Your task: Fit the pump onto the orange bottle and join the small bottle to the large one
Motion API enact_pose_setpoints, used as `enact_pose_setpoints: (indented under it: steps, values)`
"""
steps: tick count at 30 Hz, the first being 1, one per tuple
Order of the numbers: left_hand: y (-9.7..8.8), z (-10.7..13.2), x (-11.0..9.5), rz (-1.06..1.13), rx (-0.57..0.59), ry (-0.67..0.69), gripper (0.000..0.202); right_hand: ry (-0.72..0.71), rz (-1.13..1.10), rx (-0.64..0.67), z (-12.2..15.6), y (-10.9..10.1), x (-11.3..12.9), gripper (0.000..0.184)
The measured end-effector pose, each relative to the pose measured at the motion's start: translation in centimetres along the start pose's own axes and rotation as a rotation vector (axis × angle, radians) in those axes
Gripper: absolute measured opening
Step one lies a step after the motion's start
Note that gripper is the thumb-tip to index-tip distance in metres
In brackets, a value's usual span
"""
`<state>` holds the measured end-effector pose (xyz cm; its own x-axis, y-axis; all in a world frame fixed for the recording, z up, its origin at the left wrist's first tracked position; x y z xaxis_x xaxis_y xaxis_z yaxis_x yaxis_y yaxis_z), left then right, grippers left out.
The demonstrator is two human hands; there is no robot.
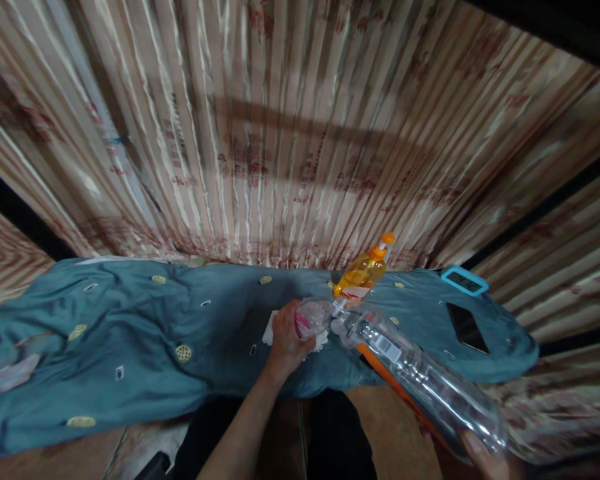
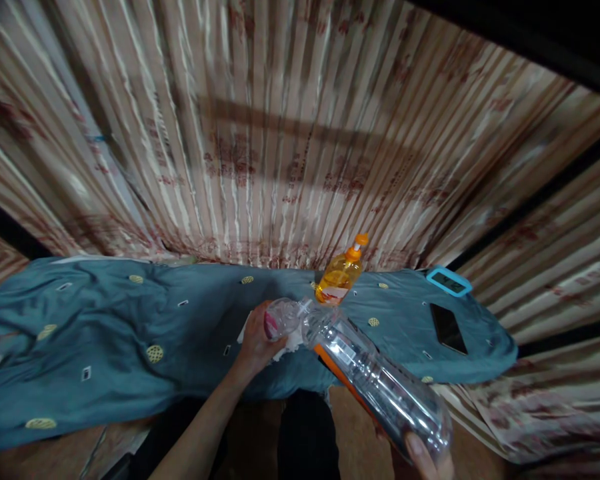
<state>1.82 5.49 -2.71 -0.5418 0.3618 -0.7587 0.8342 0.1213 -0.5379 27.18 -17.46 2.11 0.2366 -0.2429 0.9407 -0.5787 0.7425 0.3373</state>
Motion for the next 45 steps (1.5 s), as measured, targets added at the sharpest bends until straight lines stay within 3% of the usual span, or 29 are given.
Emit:
enact_pose_setpoints:
  steps: [13, 32, 45]
  values:
    - [-0.2, -0.1, -0.5, -0.014, 0.018, -0.016, 0.075, -0.014, -0.007, -0.009, -0.3, 0.3, 1.0, 0.069]
    - [0.0, -0.3, -0.7, -0.006, 0.061, -0.044, 0.077, 0.012, -0.029, 0.013, -0.4, 1.1, 1.2, 0.058]
    - [0.0, -0.3, -0.7, 0.000, 0.074, -0.071, 0.078, -0.034, 0.081, 0.095, -0.6, 0.0, 1.4, 0.078]
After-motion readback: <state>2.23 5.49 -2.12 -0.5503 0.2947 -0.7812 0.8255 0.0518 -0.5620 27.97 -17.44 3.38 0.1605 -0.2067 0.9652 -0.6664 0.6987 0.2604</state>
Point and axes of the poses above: each hand's wrist, its own z-axis away from the middle knuckle, its own y-axis out of the palm, x = y × z, the point moved 9 cm from there along -z, towards the middle knuckle, and after that the axes turned 5 degrees about -z, right-handed, at the moved point
